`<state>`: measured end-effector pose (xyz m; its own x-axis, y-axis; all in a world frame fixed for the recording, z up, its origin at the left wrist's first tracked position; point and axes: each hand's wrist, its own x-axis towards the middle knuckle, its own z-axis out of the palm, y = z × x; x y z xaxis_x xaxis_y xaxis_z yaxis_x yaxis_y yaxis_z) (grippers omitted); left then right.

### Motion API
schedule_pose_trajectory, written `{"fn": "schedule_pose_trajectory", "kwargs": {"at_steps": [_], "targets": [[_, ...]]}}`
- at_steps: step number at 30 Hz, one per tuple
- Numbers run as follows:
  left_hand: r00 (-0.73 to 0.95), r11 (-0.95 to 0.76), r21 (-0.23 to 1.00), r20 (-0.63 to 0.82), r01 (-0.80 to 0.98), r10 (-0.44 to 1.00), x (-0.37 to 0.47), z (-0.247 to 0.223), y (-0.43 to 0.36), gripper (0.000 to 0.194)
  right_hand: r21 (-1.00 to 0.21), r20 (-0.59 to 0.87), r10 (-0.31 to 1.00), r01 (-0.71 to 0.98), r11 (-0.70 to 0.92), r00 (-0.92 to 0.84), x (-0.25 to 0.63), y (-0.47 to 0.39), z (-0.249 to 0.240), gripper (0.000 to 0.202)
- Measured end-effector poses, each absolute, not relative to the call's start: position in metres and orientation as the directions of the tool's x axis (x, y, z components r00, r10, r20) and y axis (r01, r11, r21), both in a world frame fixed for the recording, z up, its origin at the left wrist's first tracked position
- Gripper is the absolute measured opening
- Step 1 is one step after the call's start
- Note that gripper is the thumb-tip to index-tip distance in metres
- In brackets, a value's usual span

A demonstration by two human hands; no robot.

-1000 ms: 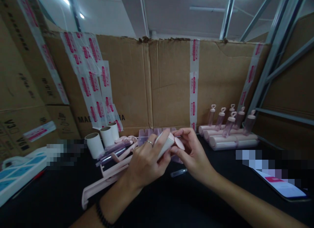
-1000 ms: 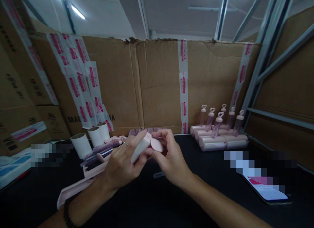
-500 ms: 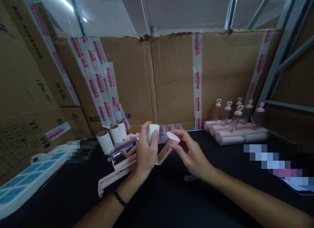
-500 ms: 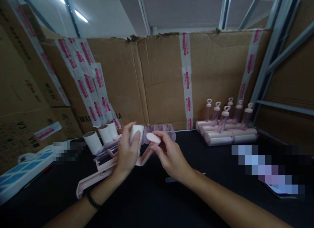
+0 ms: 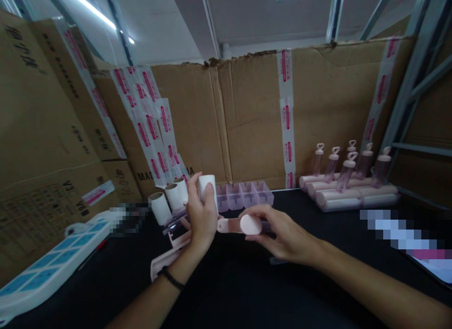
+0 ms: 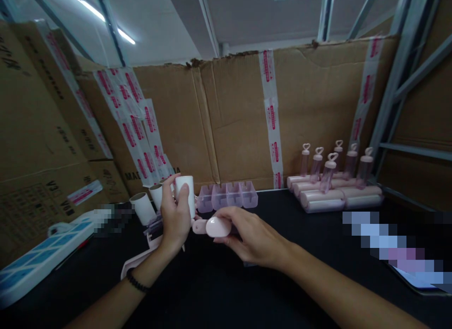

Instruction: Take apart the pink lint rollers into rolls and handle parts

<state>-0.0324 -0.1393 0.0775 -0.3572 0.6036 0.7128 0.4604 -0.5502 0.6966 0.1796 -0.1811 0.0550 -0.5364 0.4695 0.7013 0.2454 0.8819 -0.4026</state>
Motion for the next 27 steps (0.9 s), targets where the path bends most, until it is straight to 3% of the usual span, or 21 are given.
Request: {"fn": "schedule_pose_trajectory", "kwargs": {"at_steps": [6,12,18,22,25,27], "targets": [[-0.369,-0.547,0.827,0.553,0.134,0.747,-0.034,0.084,-0.141,0.045,-0.236,0.565,0.372,0.289,0.928,-0.736,0.175,-0.187,0.060,0.035],[-0.246,-0.457,0.859,0.403,-0.230,0.881,-0.024,0.088,-0.144,0.040,-0.015,0.394,0.264,0.282,0.959,-0.880,0.166,-0.188,0.057,0.017],[-0.119,-0.388,0.871,0.370,-0.300,0.921,-0.019,0.084,-0.150,0.043,0.032,0.363,0.190,0.216,0.976,-0.912,0.162,-0.185,0.054,0.024],[-0.077,-0.370,0.882,0.363,-0.292,0.928,-0.018,0.078,-0.150,0.039,-0.016,0.380,0.193,0.202,0.979,-0.905,0.162,-0.183,0.051,0.036],[-0.041,-0.365,0.895,0.367,-0.257,0.929,-0.017,0.075,-0.150,0.039,-0.074,0.467,0.193,0.179,0.981,-0.863,0.166,-0.182,0.052,0.039],[0.001,-0.356,0.909,0.365,-0.217,0.931,-0.017,0.074,-0.150,0.041,-0.101,0.594,0.222,0.202,0.974,-0.773,0.171,-0.179,0.056,0.031]]}}
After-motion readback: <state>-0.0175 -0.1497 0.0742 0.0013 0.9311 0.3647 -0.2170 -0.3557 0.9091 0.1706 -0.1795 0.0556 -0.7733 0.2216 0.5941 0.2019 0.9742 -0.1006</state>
